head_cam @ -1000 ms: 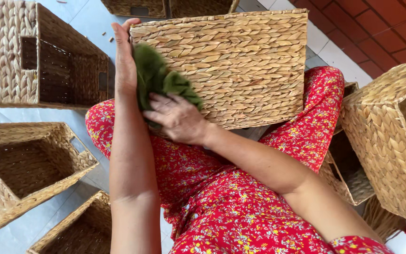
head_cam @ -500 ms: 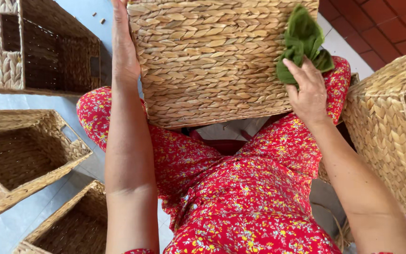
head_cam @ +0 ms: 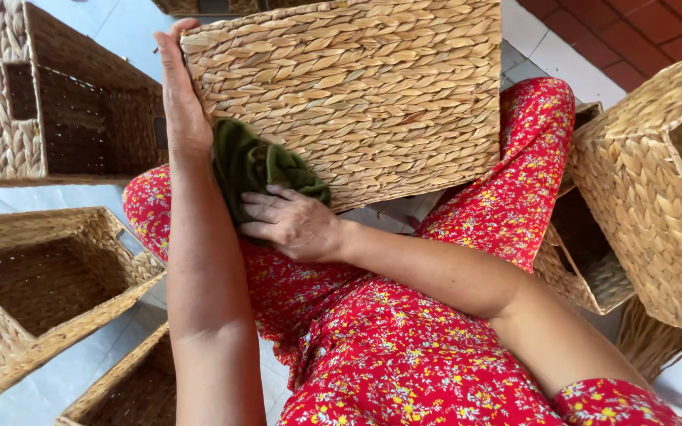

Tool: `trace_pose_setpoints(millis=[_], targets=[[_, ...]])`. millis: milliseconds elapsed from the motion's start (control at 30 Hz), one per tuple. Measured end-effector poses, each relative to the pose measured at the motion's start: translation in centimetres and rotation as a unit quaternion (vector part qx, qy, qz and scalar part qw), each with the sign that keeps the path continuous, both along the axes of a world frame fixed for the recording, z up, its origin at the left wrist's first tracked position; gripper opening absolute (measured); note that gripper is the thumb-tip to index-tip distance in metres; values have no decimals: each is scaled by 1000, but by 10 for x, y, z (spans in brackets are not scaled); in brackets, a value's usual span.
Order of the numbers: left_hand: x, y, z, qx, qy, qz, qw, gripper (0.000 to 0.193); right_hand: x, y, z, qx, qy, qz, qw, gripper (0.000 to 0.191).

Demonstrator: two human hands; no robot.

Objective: The person sits on the floor and wipes woven water-hyacinth storage baskets with a green cloth, first cleaning the outer sides and then reaching inside to wipe the interior surfaces, working through the baskets one at a time.

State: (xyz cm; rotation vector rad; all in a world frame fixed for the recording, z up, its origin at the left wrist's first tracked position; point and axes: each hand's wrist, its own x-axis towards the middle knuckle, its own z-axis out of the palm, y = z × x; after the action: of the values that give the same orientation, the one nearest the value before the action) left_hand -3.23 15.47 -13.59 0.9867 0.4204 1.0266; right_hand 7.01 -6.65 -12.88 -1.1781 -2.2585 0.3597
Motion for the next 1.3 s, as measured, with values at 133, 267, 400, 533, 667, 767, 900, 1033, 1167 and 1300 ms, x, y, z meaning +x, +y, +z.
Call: trace_pose_setpoints(millis=[133, 267, 400, 533, 667, 767, 900, 1033, 1167, 1300], targets=[[-2, -6, 2, -1, 23, 14, 1000, 53, 41, -24, -7, 12, -37, -20, 999, 49], [-1, -7, 1, -3, 6, 8, 1000, 52, 120, -76, 0, -6, -112, -107, 988, 54], [4, -5, 1, -8, 9, 17, 1000, 53, 194, -109, 19, -76, -177, -228, 954, 68], [5, -5, 1, -21, -2, 15, 1000, 53, 203, -109, 7, 33, -200, -356, 912, 59], [4, -3, 1, -25, 7, 22, 999, 53, 148, -88, -16, -29, -131, -353, 926, 66], [5, -1, 0, -46, 18, 29, 998, 55, 96, -57, -17, 51, -75, -245, 965, 67], [8, -1, 0, -20, 38, 32, 999, 58, 32, -7, -9, -9, -41, -60, 997, 64], [7, -3, 4, -17, 46, 27, 998, 61, 35, 9, -5, -19, -67, -55, 996, 60], [6, -7, 7, -24, 115, 64, 991, 66, 107, -12, -9, 3, -134, -135, 982, 63], [9, -6, 9, -55, 110, 63, 990, 64, 202, -42, -2, -17, -162, -309, 937, 55]])
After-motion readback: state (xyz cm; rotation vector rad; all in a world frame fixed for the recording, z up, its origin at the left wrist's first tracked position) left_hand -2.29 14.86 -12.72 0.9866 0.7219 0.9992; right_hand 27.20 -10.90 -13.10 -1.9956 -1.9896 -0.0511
